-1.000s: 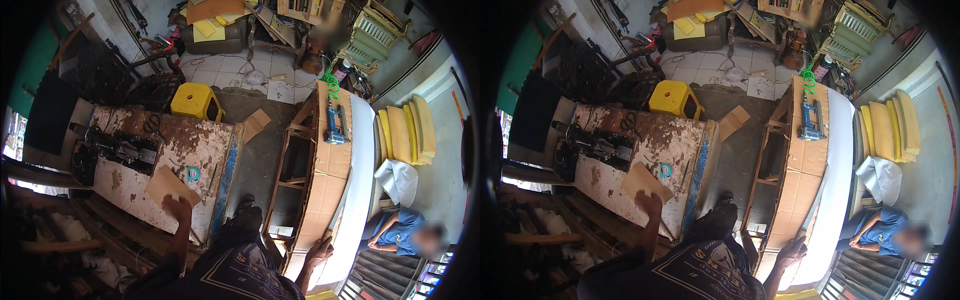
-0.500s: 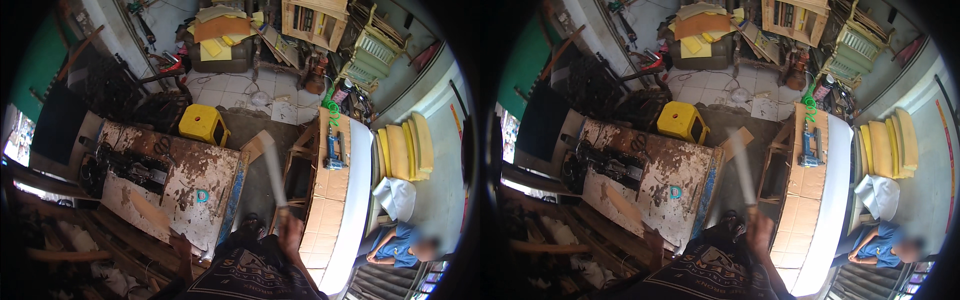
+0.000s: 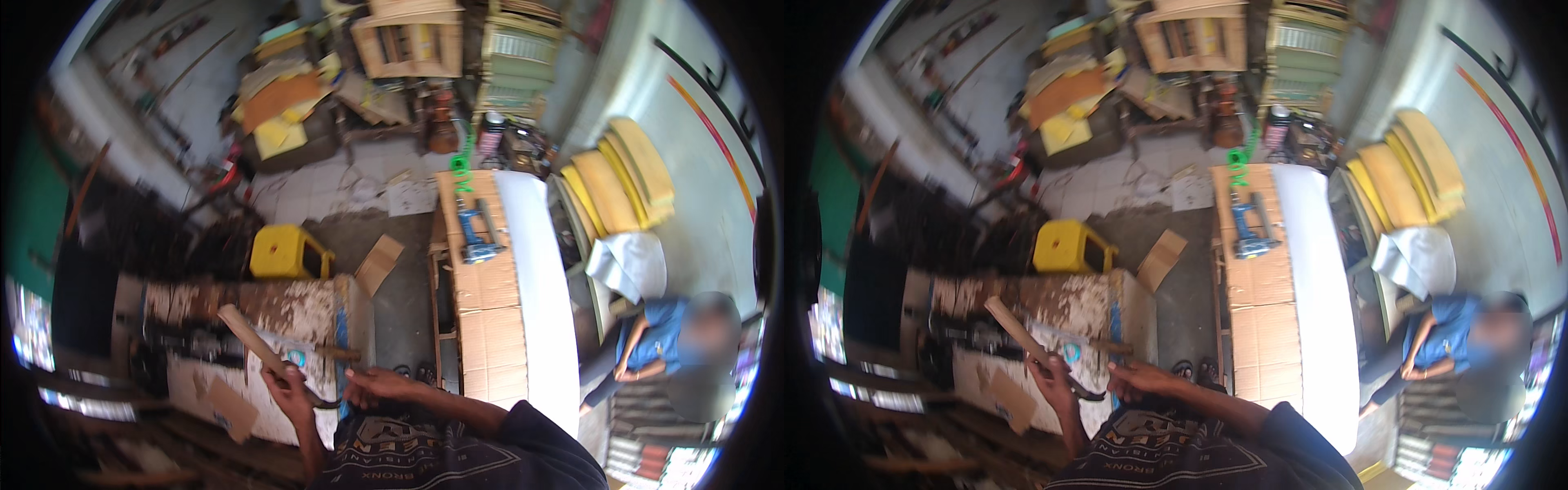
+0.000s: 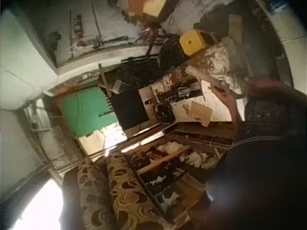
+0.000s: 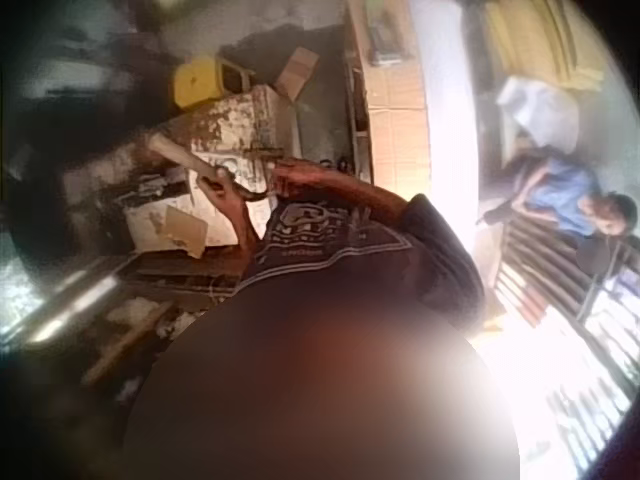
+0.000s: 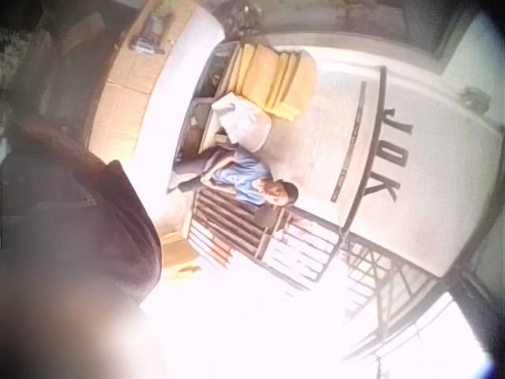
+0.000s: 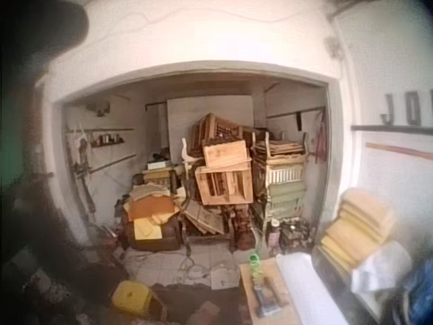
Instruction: The person assembles a cushioned furniture piece by attaching a white fabric cover to a foam pad and securing it with cardboard backing. They use a pneumatic staple gun to fasten the fabric and cardboard, then trim excess cardboard with a knife. A woman sits nearby observing the process.
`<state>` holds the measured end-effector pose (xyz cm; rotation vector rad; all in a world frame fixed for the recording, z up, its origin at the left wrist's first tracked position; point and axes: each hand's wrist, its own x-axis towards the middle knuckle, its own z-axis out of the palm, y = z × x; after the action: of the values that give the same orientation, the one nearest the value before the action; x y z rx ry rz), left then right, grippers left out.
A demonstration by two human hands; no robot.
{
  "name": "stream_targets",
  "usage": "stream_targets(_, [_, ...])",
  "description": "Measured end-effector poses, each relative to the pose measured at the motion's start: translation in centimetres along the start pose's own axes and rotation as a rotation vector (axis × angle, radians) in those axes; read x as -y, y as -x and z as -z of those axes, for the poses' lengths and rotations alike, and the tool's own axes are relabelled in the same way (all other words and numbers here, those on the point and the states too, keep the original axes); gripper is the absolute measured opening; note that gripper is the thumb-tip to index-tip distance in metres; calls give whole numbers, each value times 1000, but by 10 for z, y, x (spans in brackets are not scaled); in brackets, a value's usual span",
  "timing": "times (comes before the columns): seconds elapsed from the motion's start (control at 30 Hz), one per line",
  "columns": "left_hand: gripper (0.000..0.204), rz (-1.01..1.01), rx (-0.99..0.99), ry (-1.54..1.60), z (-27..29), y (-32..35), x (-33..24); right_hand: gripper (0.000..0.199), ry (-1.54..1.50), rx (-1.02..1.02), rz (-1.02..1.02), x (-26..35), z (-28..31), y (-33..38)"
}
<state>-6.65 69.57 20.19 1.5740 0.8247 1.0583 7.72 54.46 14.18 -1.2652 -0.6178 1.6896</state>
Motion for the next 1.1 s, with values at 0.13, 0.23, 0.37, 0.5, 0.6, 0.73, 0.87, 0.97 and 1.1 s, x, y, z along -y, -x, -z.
stream_targets(0.13, [33,-469,946,107,-113,-2,-61,68,-784,-186,326,14,10,67])
stream_targets(0.23, [24,-837,1323,-101,-172,11,-92,57,-1067,-404,706,19,38,104])
stream_targets(0.37, [26,-1029,1634,-67,-213,28,-95,56,-1045,-1147,648,8,56,161])
stream_targets(0.5, [25,-656,1850,-30,-243,54,-47,67,-751,-1818,365,-29,1,223])
stream_targets(0.6, [28,-734,2103,-27,-276,82,0,70,-763,-2212,437,-64,-59,222])
stream_targets(0.73, [42,-1043,2324,127,-298,140,43,48,-1104,-2554,303,-119,-134,174])
stream_targets(0.87, [60,-1358,2409,205,-276,219,54,38,-1257,-2622,-418,-146,-174,147])
stream_targets(0.97, [76,-1520,2537,89,-252,258,62,35,-1114,-2884,-382,-160,-194,139])
stream_targets(1.1, [79,-1801,2459,-70,-237,268,79,31,-615,-3134,-697,-194,-191,137])
